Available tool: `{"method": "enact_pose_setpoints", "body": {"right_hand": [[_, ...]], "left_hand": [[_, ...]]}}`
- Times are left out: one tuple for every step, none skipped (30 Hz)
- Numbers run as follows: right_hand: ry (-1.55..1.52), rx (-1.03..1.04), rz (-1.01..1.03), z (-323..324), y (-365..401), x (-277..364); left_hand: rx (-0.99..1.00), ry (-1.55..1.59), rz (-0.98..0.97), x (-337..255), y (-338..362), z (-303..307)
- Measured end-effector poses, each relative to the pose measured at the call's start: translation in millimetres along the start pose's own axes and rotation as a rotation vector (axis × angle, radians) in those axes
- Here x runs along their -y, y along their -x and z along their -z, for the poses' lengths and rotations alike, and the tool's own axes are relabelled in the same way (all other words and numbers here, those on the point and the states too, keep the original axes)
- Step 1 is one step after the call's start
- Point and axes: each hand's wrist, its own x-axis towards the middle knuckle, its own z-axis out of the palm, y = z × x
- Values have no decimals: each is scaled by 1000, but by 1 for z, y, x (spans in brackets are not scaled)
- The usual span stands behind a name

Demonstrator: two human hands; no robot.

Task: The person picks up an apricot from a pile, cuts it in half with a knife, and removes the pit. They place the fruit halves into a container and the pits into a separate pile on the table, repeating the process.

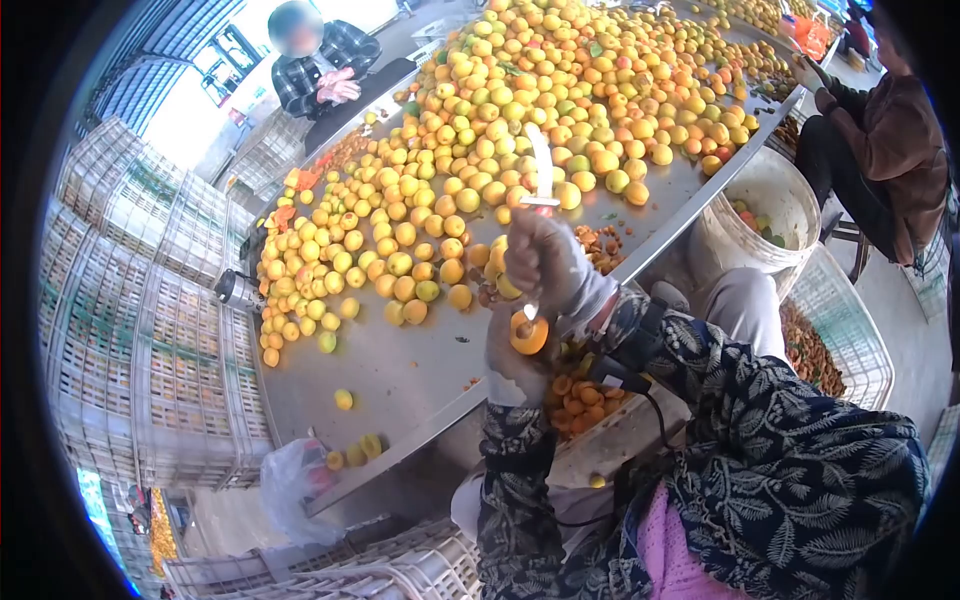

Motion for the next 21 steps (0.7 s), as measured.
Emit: {"method": "enact_pose_setpoints", "body": {"right_hand": [[64, 16, 55, 2, -2, 10], [167, -35, 91, 6, 0, 19], [269, -87, 126, 9, 2, 28], [428, -62, 202, 26, -2, 32], [433, -64, 206, 33, 0, 38], [517, -77, 215, 38, 1, 43], [601, -88, 222, 41, 1, 46], [591, -187, 148, 43, 1, 47], [592, -188, 145, 46, 2, 48], [624, -204, 100, 48, 3, 49], [655, -220, 55, 50, 4, 49], [654, -222, 53, 52, 3, 47], [717, -245, 41, 54, 0, 43], [781, -268, 29, 58, -3, 39], [782, -268, 27, 67, -9, 33], [938, -148, 95, 67, -14, 27], [1090, -24, 162, 69, -18, 23], [1321, -22, 13, 72, -21, 24], [1320, -18, 6, 61, -21, 22], [1615, 50, -43, 51, -23, 18], [1909, 124, -93, 44, -24, 13]], "left_hand": [[1, 3, -1, -5, -5, 1], [4, 641, 409, -8, -11, 1], [8, 1277, 824, -10, -14, 2], [70, 1166, 839, -5, -12, 2], [74, 1171, 837, 0, -10, 1], [139, 808, 664, 3, -8, 0], [193, 446, 484, 4, -7, -1], [185, 335, 556, -1, -7, -3], [184, 336, 559, 2, -4, -7], [199, 171, 473, 6, -2, -11], [215, 6, 386, 10, 1, -13], [216, 6, 389, 13, 3, -14], [254, -78, 455, 12, 2, -13], [291, -162, 522, 10, 2, -12], [290, -161, 524, 7, 1, -10], [407, -221, 495, 5, 0, -6], [524, -281, 466, 3, 0, -3], [524, -281, 473, 2, 2, -2], [515, -272, 444, 2, 3, -1], [505, -264, 414, 2, 4, 0], [503, -265, 418, 3, 4, 1]]}}
